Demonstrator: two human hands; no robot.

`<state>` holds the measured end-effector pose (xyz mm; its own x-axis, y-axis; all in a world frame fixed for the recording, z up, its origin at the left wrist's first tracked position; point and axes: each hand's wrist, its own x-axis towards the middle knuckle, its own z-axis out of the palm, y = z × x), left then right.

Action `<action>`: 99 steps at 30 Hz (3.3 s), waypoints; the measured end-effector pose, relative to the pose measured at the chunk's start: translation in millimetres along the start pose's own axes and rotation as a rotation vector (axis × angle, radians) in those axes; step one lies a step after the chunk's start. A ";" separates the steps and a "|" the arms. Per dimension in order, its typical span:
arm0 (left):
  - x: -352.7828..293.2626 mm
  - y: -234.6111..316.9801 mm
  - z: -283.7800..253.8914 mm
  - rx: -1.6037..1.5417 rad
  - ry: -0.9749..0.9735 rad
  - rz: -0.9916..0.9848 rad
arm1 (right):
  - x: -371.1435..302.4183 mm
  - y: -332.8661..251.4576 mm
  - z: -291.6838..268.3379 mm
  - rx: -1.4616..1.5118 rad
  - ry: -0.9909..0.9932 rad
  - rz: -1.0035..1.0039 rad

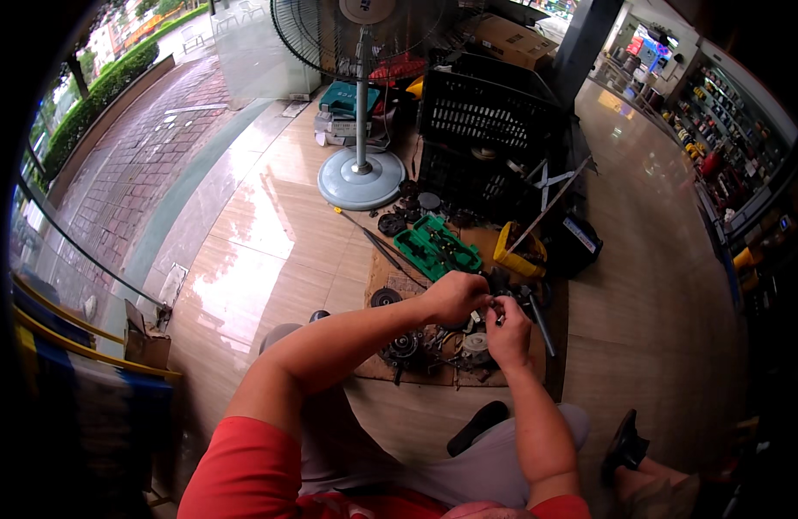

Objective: The person holds a small mechanical component and removes its internal parts by hand, then places the parts and a gear onto a piece of cardboard among other disassembled engine components.

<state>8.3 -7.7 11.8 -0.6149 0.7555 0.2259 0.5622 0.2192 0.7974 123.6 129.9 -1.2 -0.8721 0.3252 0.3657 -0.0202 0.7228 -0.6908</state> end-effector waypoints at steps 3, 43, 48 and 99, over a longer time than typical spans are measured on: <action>-0.3 -1.4 0.2 -0.014 -0.010 -0.006 | -0.4 0.4 0.5 -0.011 -0.007 0.001; -3.1 -13.6 9.5 0.025 0.018 -0.011 | -3.0 -4.3 2.4 -0.023 -0.024 -0.004; -3.3 -9.6 7.5 -0.018 0.017 0.023 | -4.1 5.7 5.6 -0.032 -0.006 -0.036; -2.3 -3.7 3.6 -0.009 -0.003 -0.019 | -1.4 -1.1 1.6 -0.026 -0.037 -0.007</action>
<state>9.6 -8.0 6.3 -0.6237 0.7533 0.2085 0.5454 0.2284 0.8064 124.0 127.8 -2.0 -0.8893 0.2979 0.3469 -0.0140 0.7407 -0.6717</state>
